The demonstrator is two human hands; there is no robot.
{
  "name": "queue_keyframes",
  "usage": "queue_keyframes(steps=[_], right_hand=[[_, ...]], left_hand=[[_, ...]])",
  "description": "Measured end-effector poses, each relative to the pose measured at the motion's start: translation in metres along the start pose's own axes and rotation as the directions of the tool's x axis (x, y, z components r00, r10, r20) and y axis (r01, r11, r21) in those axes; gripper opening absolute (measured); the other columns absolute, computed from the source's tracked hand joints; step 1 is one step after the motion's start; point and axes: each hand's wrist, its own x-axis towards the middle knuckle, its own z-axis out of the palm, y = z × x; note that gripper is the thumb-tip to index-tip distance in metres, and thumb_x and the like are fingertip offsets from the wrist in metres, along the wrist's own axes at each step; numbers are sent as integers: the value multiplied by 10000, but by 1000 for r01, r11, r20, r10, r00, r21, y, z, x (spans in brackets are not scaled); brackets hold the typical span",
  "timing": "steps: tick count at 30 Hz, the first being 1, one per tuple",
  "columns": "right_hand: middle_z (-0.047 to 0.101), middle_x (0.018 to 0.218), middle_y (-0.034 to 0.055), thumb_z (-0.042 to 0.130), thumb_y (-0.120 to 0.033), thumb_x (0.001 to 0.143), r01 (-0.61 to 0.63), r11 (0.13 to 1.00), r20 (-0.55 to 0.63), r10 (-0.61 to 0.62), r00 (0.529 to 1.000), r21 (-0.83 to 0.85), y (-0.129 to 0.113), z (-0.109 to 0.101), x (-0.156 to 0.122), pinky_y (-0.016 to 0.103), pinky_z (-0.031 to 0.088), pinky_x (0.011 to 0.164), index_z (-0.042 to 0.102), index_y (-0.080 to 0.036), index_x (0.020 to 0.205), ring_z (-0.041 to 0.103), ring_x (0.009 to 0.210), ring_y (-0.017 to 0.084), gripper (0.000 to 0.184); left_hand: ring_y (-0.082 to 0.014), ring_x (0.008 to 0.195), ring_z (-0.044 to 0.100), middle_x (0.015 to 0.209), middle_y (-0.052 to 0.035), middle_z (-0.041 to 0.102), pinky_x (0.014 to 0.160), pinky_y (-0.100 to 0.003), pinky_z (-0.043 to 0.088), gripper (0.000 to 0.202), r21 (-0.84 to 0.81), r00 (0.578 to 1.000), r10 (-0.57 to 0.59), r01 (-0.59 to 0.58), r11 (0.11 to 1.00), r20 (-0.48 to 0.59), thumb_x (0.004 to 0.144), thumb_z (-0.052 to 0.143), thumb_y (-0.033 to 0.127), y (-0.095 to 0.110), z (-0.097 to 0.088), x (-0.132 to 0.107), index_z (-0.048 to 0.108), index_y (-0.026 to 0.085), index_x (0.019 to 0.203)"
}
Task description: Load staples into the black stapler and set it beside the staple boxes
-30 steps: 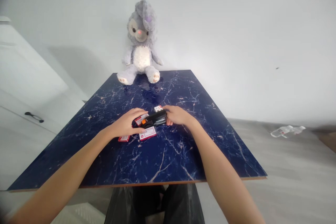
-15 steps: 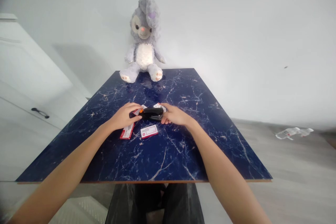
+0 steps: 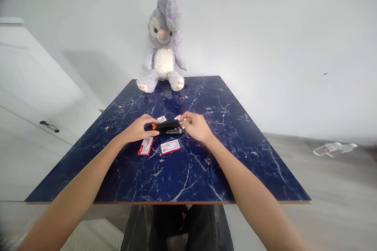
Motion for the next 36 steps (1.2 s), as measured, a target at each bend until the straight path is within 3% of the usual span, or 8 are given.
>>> queue_keyframes(steps=[5,9,14,18,21,27,30,36], right_hand=[[445,493,-68,527,-206,791,125,980,-15,-129,992,-157,2,-2,-5,266,333,582,659,-199,815,364,478,110,135],[660,714,48,507,-201,867,294,902,-49,-325,944,-317,-11,14,-17,323,435,731,710,-198,928,552,672,182,212],[729,1157,107,478,-143,928,750,619,328,-676,660,-234,-52,64,-38,444,460,988,677,-219,1241,585,1142,279,378],[754,1076,73,477,-156,950,848,512,375,-765,523,-138,-64,89,-48,442,357,1166,724,-194,1088,557,1228,262,286],[748,867,35,473,-187,956,798,597,326,-740,589,-87,-59,79,-47,405,432,1082,730,-243,912,633,1053,229,267],[682,730,31,513,-212,890,335,913,-56,-356,933,-232,-37,23,-21,305,445,744,708,-211,834,585,678,172,203],[588,590,-9,522,-240,860,102,966,-112,-131,985,-236,-16,6,-6,279,377,636,709,-200,795,506,561,144,202],[633,625,-30,576,-214,793,58,976,79,-42,996,-211,19,2,8,254,387,638,761,-232,934,561,600,147,233]], left_hand=[[-273,1098,685,1171,-77,746,1026,-440,484,399,-231,994,-89,100,968,56,870,677,496,-8,-8,-1,730,243,1174],[-267,1052,708,1101,-70,770,989,-413,511,366,-315,991,-121,131,940,50,814,747,476,-13,-7,-1,758,231,1085],[-227,811,708,911,-58,773,766,-350,546,319,-314,991,-133,135,940,28,806,743,475,-10,-6,-2,778,195,957],[-221,804,711,923,-65,779,750,-341,548,314,-370,988,-137,154,916,71,818,737,464,-7,-8,-3,763,186,963],[-243,912,725,999,-75,782,853,-377,555,342,-450,987,-130,158,879,92,806,759,454,-11,-6,-2,754,192,1026],[-256,1039,711,1101,-76,770,995,-432,518,346,-503,980,-147,195,842,133,804,772,436,-26,-4,1,751,212,1066],[-263,1012,713,1075,-74,771,978,-447,521,331,-462,975,-166,217,860,149,819,751,448,-27,-4,1,752,213,1052],[-254,973,716,1034,-62,771,936,-412,519,313,-445,969,-209,246,861,131,816,744,475,-22,-4,0,749,211,984]])
